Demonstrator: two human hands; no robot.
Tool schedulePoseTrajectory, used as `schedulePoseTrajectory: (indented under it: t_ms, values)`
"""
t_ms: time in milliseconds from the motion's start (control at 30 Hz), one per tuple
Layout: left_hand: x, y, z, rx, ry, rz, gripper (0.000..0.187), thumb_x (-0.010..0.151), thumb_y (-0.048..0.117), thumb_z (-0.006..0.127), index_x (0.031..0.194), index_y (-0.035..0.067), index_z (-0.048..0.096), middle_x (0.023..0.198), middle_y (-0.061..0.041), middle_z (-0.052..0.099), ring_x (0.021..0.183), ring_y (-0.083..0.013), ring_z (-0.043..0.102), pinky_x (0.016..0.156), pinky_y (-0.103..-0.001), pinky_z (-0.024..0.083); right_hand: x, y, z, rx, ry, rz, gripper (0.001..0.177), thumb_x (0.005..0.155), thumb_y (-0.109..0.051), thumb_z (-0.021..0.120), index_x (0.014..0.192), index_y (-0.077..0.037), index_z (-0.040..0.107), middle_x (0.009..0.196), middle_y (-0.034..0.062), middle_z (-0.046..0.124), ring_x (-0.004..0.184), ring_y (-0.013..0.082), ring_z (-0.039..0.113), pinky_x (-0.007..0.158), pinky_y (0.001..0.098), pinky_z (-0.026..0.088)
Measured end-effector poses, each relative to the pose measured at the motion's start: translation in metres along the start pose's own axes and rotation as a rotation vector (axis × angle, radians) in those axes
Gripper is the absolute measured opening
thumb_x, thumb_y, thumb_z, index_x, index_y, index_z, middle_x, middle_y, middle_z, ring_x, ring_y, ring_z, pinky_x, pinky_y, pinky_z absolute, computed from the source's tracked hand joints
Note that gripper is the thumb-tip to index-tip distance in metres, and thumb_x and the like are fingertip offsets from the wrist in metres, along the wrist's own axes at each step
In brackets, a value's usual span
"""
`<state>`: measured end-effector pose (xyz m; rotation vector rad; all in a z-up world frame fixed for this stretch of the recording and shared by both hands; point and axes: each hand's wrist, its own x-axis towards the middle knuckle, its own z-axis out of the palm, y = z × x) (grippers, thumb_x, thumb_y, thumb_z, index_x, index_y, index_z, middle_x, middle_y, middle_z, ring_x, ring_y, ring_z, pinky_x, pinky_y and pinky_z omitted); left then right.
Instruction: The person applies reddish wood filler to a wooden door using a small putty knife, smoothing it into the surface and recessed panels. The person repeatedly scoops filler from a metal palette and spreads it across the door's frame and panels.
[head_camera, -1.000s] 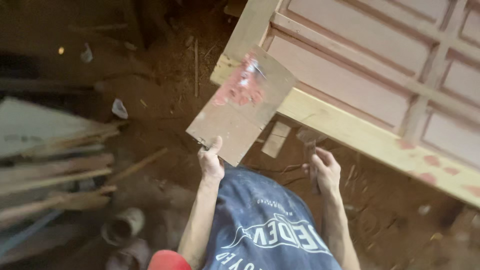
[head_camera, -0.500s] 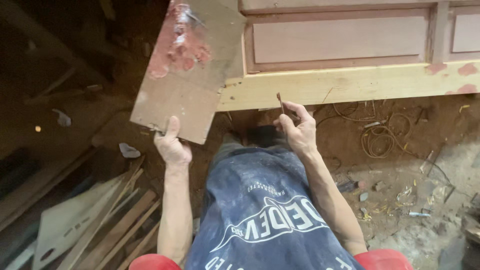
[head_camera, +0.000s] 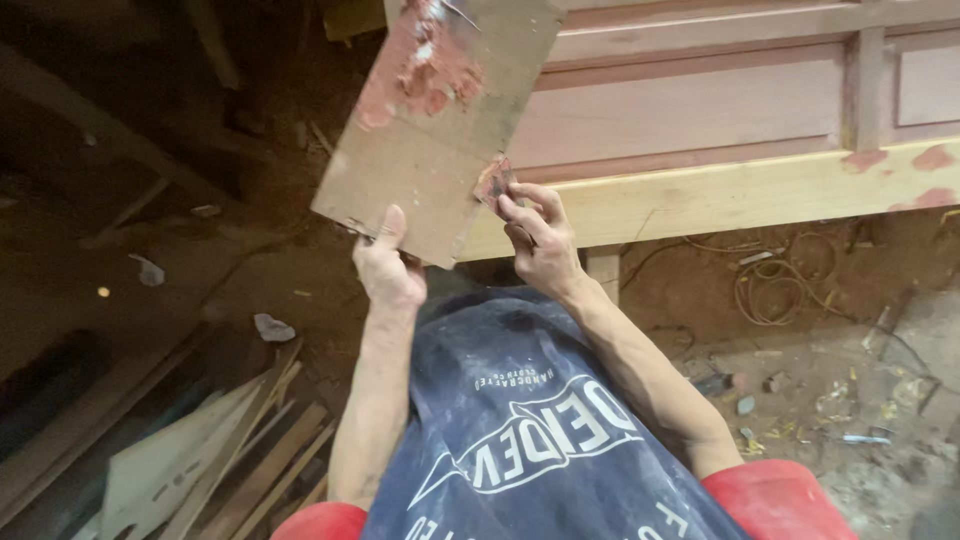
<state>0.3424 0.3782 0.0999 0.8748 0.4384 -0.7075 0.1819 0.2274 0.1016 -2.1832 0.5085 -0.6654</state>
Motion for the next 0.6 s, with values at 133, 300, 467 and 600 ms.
schedulePoseTrajectory:
  t_ms: [133, 300, 467, 600]
  values:
    - [0.025, 0.002, 0.023, -0.065, -0.071, 0.042, 0.052, 0.09, 0.011, 0.077, 0.138, 0.005, 0.055, 0.128, -0.007, 0.067, 0.116, -0.0233, 0.065, 0.104, -0.039, 0.053, 0.01, 0.042, -0.024, -0.124, -0.059, 0.211, 0.035, 0.091, 0.014, 0.065, 0.121, -0.003, 0.066, 0.142, 0.018, 0.05, 0.106, 0.0241, 0.069, 0.084, 0.0318, 0.063]
    - [0.09, -0.001, 0.034, -0.023, -0.112, 0.011, 0.051, 0.088, 0.013, 0.082, 0.132, 0.002, 0.058, 0.124, -0.008, 0.067, 0.114, -0.0242, 0.065, 0.105, -0.041, 0.055, 0.002, 0.043, -0.048, -0.278, 0.013, 0.46, 0.034, 0.089, -0.001, 0.074, 0.122, -0.001, 0.066, 0.134, 0.0224, 0.054, 0.112, 0.0336, 0.064, 0.085, 0.038, 0.059]
    - [0.184, -0.007, 0.037, 0.04, -0.269, -0.087, 0.046, 0.091, 0.014, 0.083, 0.128, 0.0, 0.06, 0.12, -0.011, 0.069, 0.112, -0.0252, 0.067, 0.105, -0.043, 0.055, 0.035, 0.017, -0.018, -0.441, -0.094, 0.597, 0.03, 0.094, -0.011, 0.077, 0.122, -0.006, 0.069, 0.124, 0.0173, 0.067, 0.119, 0.0371, 0.063, 0.1, 0.044, 0.053]
    - [0.227, -0.005, 0.03, 0.336, -0.251, -0.089, 0.033, 0.093, 0.021, 0.084, 0.112, -0.003, 0.072, 0.111, -0.01, 0.076, 0.1, -0.0222, 0.07, 0.096, -0.036, 0.056, 0.07, -0.01, 0.018, -0.467, -0.218, 0.743, 0.044, 0.091, -0.013, 0.076, 0.133, -0.004, 0.066, 0.127, 0.0219, 0.062, 0.115, 0.0377, 0.062, 0.097, 0.0439, 0.052]
